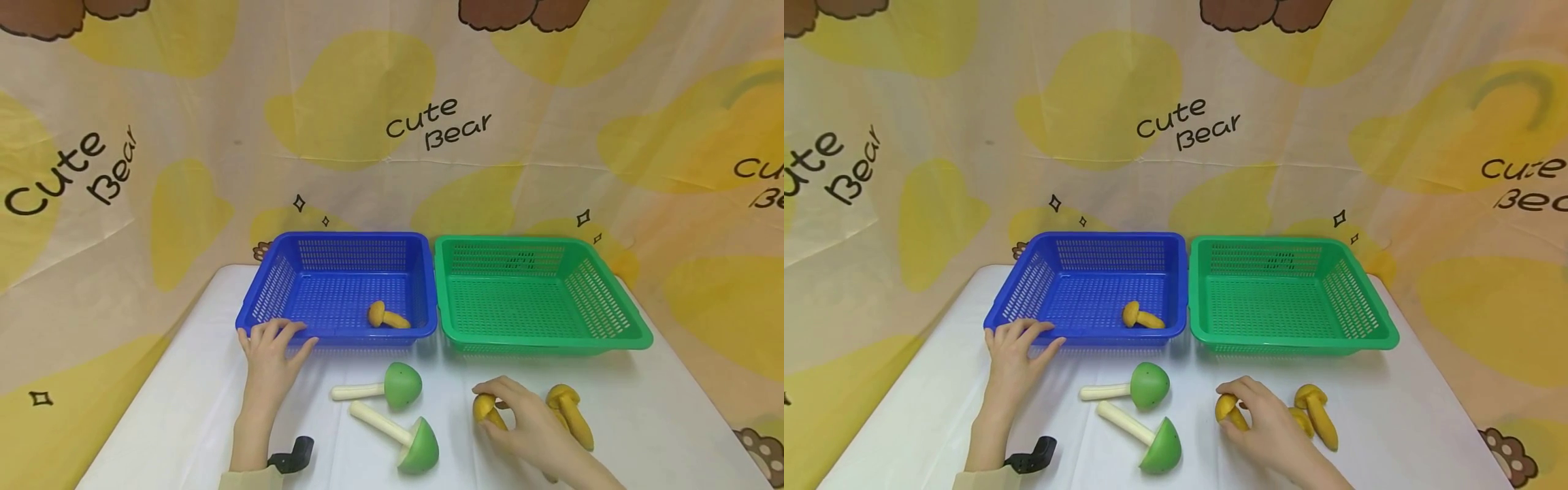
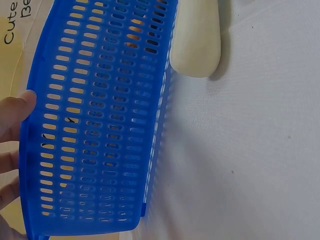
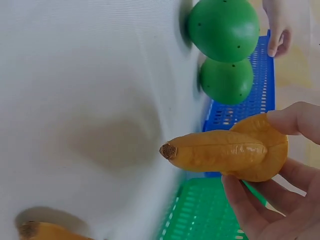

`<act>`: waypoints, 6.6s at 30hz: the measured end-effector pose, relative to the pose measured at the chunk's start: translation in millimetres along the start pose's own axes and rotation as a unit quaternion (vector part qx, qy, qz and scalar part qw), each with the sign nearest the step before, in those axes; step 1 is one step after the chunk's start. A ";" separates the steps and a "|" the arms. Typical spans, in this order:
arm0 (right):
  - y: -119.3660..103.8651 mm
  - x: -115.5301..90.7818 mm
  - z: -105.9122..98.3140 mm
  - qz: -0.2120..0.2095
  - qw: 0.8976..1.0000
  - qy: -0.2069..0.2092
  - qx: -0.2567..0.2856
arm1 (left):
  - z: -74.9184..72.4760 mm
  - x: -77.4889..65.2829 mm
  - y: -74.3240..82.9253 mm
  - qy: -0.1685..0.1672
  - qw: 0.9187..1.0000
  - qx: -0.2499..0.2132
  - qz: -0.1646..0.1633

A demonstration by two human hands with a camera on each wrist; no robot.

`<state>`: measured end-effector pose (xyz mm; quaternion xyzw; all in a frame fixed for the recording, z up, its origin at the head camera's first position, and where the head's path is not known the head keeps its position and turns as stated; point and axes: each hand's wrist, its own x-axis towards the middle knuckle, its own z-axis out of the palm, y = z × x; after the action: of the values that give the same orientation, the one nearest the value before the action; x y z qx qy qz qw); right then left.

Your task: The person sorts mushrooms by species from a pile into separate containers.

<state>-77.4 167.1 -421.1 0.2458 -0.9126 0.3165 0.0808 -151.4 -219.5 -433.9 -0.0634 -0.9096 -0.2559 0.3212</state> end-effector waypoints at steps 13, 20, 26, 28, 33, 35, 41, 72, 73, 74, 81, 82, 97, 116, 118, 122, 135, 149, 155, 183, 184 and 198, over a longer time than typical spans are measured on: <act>-11.6 24.3 -7.7 0.003 0.999 -0.013 0.040 | -0.3 -0.4 -0.1 -0.004 1.000 -0.004 -0.005; -18.3 42.9 -11.9 -0.011 0.998 -0.006 0.069 | 0.3 0.3 -0.6 -0.004 1.000 -0.005 -0.004; -22.9 63.6 -17.8 -0.018 0.996 -0.005 0.084 | -0.4 -0.2 -0.4 -0.008 1.000 -0.005 -0.008; -24.7 70.5 -20.2 -0.016 0.996 -0.007 0.089 | -0.5 -0.3 -0.3 -0.008 1.000 -0.004 -0.008; -31.7 86.4 -27.0 -0.002 0.995 -0.019 0.102 | -0.6 -0.2 0.0 -0.006 1.000 -0.004 -0.005; -34.7 92.9 -29.2 0.000 0.994 -0.022 0.107 | -0.5 -0.1 0.0 -0.006 1.000 -0.005 -0.005; -40.6 113.4 -31.1 0.000 0.993 -0.030 0.118 | -0.1 -0.1 -0.3 -0.009 1.000 -0.006 -0.008; -52.7 213.5 -13.4 0.071 0.984 -0.139 0.083 | 1.5 1.8 -2.7 0.003 1.000 -0.001 0.006; -51.7 216.4 -12.1 0.078 0.983 -0.141 0.084 | 1.2 1.9 -2.5 0.001 1.000 -0.001 0.004; -50.5 219.4 -10.8 0.083 0.983 -0.143 0.083 | 0.8 1.9 -2.2 -0.001 1.000 -0.002 0.003; -38.7 235.5 2.5 0.100 0.982 -0.143 0.067 | -0.6 1.4 -0.9 -0.003 1.000 0.000 0.000; -37.0 237.1 4.3 0.100 0.983 -0.143 0.063 | -0.4 1.3 -0.8 -0.002 1.000 0.000 0.001; -21.4 249.5 27.6 0.099 0.982 -0.161 0.012 | 1.0 1.5 -1.4 -0.001 1.000 0.001 0.004; -16.5 256.1 55.8 0.086 0.980 -0.161 -0.084 | -1.6 -0.2 -1.3 0.002 1.000 0.000 0.003; -16.6 255.0 57.2 0.089 0.977 -0.164 -0.099 | -1.7 -0.3 -0.5 0.000 1.000 -0.002 0.001; -16.4 252.8 58.6 0.086 0.974 -0.170 -0.119 | -1.1 -0.3 0.3 -0.004 1.000 -0.003 -0.002; -17.3 247.1 52.0 0.074 0.978 -0.163 -0.108 | 0.3 0.6 -0.3 0.003 1.000 -0.006 0.005; -25.1 225.6 27.6 0.027 0.993 -0.111 -0.024 | -0.3 0.5 -1.0 -0.001 1.000 -0.003 0.001; -26.6 210.5 17.5 0.022 0.995 -0.094 -0.019 | -0.2 0.6 -0.4 -0.004 1.000 -0.003 -0.003; -27.5 127.2 -35.0 -0.006 1.000 -0.014 -0.011 | -0.6 0.6 0.1 -0.016 1.000 -0.005 -0.016; -27.0 124.9 -36.2 -0.007 1.000 -0.012 -0.013 | -0.7 0.5 0.4 -0.017 1.000 -0.006 -0.017; -13.7 83.4 -57.0 -0.010 0.999 0.014 -0.042 | 0.9 0.0 -0.3 -0.011 1.000 -0.007 -0.012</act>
<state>-143.2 159.9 -343.6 0.2471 -0.9213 0.2807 0.1066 -152.0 -219.3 -434.7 -0.0577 -0.9121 -0.2651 0.3073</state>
